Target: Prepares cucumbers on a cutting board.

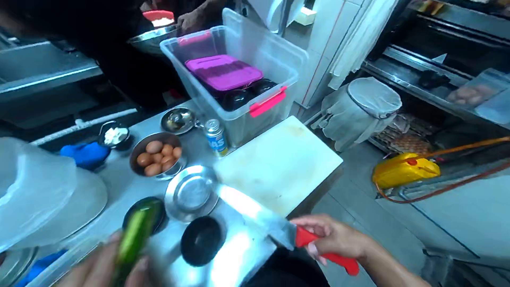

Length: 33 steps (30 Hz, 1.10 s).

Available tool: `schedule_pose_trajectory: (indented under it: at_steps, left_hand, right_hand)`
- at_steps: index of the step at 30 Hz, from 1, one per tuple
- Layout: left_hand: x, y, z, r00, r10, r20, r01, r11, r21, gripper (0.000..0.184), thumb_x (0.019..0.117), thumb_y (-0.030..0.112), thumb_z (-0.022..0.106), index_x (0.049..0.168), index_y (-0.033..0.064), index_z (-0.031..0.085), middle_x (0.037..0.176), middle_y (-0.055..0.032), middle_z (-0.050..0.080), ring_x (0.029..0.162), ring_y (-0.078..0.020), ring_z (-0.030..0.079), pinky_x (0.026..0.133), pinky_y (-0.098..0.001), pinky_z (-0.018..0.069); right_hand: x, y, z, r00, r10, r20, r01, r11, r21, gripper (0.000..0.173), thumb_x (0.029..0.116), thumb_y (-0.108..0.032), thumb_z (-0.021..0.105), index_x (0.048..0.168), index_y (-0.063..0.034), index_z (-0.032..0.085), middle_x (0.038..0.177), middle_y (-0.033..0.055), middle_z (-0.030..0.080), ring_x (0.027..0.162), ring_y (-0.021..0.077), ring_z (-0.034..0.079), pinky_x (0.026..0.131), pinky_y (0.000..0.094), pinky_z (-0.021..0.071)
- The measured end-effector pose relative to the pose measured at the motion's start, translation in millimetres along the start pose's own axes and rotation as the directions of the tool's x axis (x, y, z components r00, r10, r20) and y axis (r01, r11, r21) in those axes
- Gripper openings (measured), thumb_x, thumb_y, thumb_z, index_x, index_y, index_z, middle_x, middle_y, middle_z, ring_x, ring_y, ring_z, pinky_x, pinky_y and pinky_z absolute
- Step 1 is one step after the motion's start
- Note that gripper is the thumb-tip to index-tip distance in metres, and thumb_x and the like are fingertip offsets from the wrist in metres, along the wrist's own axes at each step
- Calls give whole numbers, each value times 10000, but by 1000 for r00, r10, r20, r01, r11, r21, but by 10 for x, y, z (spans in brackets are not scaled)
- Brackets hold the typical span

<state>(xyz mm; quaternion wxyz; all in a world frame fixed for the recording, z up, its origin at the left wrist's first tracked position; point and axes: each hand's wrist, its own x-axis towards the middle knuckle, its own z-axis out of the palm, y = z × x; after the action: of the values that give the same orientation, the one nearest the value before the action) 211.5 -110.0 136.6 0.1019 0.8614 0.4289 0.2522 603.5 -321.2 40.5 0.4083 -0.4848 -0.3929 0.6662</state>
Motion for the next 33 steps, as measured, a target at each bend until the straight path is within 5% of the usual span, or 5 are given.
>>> schedule_pose_trajectory:
  at_steps: [7, 12, 17, 24, 33]
  left_hand:
    - [1217, 1911, 2020, 932, 204, 300, -276, 935, 222, 419, 911, 194, 674, 1326, 142, 698, 1028, -155, 729, 935, -364, 709, 841, -593, 548]
    - [1708, 2508, 3296, 804, -84, 589, -182, 908, 378, 440, 971, 106, 565, 1406, 147, 622, 1136, -185, 682, 1054, -387, 653, 871, -574, 511]
    - [1791, 2648, 3542, 805, -73, 589, -162, 928, 336, 505, 986, 222, 594, 1484, 151, 545, 1469, -133, 543, 1356, -355, 506, 1056, -589, 450]
    - [1804, 2633, 3857, 925, 130, 357, -218, 951, 218, 200, 992, 165, 619, 1089, 166, 795, 1139, -65, 702, 1043, -270, 666, 800, -457, 575]
    - [1852, 2664, 3898, 947, 120, 299, -205, 940, 271, 156, 962, 106, 638, 945, 130, 791, 1035, -52, 719, 955, -254, 688, 697, -442, 578]
  right_hand:
    - [-615, -152, -1560, 814, -181, -552, 28, 961, -274, 574, 957, -174, 630, 1516, -175, 500, 1035, 73, 716, 613, 159, 648, 524, 316, 582]
    - [-785, -83, -2071, 833, -123, -540, -301, 719, -627, 601, 989, -230, 541, 1579, -269, 432, 1260, 65, 699, 1043, 192, 699, 924, 459, 581]
    - [-793, 19, -2095, 873, 28, -487, -400, 613, -682, 625, 1009, -193, 522, 1600, -337, 378, 1245, 129, 689, 1050, 315, 699, 906, 542, 567]
    - [-764, 27, -2066, 894, -87, -439, -323, 555, -767, 611, 984, -175, 523, 1562, -358, 445, 1049, 138, 704, 822, 315, 712, 693, 526, 594]
    - [-552, -96, -1891, 881, -60, -469, -407, 409, -817, 637, 976, -141, 512, 1568, -358, 426, 1067, 169, 689, 720, 330, 705, 608, 500, 589]
